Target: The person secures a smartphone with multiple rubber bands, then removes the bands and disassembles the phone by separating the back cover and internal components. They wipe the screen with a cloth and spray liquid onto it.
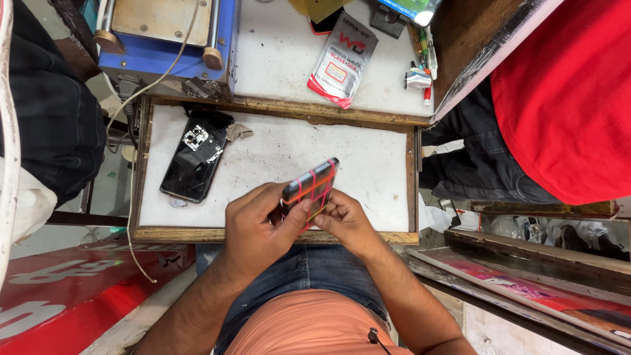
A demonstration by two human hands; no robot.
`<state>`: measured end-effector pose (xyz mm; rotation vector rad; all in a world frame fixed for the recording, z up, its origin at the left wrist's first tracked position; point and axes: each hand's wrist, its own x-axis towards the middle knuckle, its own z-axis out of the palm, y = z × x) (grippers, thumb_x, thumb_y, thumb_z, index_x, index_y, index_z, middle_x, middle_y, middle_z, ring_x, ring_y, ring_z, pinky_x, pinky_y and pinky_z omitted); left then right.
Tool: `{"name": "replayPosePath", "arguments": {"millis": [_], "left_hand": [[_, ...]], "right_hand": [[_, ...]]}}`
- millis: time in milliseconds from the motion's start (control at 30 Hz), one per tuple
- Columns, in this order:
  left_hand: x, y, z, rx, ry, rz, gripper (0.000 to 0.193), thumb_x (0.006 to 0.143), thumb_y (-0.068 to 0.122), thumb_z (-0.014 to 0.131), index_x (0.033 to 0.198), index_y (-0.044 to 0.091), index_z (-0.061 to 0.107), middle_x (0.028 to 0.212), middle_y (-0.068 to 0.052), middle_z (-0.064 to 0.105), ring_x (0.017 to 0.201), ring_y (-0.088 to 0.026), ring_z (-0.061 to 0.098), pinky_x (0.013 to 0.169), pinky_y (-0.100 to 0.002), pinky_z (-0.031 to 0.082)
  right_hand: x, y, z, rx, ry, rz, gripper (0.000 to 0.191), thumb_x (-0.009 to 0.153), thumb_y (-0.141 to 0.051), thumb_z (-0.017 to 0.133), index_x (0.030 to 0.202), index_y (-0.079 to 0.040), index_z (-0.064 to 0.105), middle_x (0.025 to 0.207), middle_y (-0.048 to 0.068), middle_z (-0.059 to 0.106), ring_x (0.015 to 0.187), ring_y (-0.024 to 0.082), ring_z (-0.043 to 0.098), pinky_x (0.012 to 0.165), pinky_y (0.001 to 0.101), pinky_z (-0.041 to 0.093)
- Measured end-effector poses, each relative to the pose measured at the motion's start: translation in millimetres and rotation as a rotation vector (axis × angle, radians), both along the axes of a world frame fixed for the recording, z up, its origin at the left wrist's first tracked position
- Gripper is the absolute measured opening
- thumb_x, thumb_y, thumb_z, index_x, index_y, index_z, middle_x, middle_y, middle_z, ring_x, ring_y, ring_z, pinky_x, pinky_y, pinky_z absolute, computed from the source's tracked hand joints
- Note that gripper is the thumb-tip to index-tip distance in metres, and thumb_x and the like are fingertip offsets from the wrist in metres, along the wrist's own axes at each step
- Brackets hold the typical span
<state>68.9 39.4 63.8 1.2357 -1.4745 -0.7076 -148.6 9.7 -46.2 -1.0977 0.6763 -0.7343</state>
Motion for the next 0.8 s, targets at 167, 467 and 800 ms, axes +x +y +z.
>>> {"name": "replayPosePath", "arguments": {"millis": [167, 467, 800], "left_hand": [[17.1, -10.3, -17.4, 0.04, 0.261, -0.243, 0.067, 0.097, 0.037, 0.078, 0.145, 0.001, 0.048, 0.126, -0.011, 0.065, 0.11, -0.018, 0.067, 0.094, -0.032, 0.057], [25.8, -18.7, -36.2, 0.136, 0.731, -0.516, 0.084, 0.096, 0.039, 0.079, 0.157, 0.003, 0.032, 0.163, -0.013, 0.037, 0.136, -0.023, 0.057, 0.114, -0.038, 0.052], [-14.1, -13.5, -60.5, -0.093, 0.797, -0.014, 0.061, 0.095, 0.019, 0.084, 0.138, 0.008, 0.042, 0.152, -0.011, 0.036, 0.138, -0.028, 0.057, 0.117, -0.042, 0.051]], "right_hand": [[-4.7, 9.1, 8.9, 0.217, -0.317, 0.095, 0.046, 0.104, -0.012, 0.07, 0.142, 0.005, 0.051, 0.122, 0.014, 0.069, 0.112, 0.019, 0.069, 0.098, 0.0352, 0.059], [-9.5, 8.0, 8.8, 0.54, -0.612, 0.271, 0.061, 0.108, -0.017, 0.07, 0.151, 0.015, 0.042, 0.121, 0.018, 0.069, 0.102, 0.018, 0.072, 0.085, 0.0273, 0.06], [11.0, -1.9, 46.1, 0.416, -0.688, -0.217, 0.099, 0.091, -0.049, 0.072, 0.163, -0.033, 0.006, 0.158, 0.022, 0.036, 0.143, 0.037, 0.048, 0.114, 0.0535, 0.047]]}}
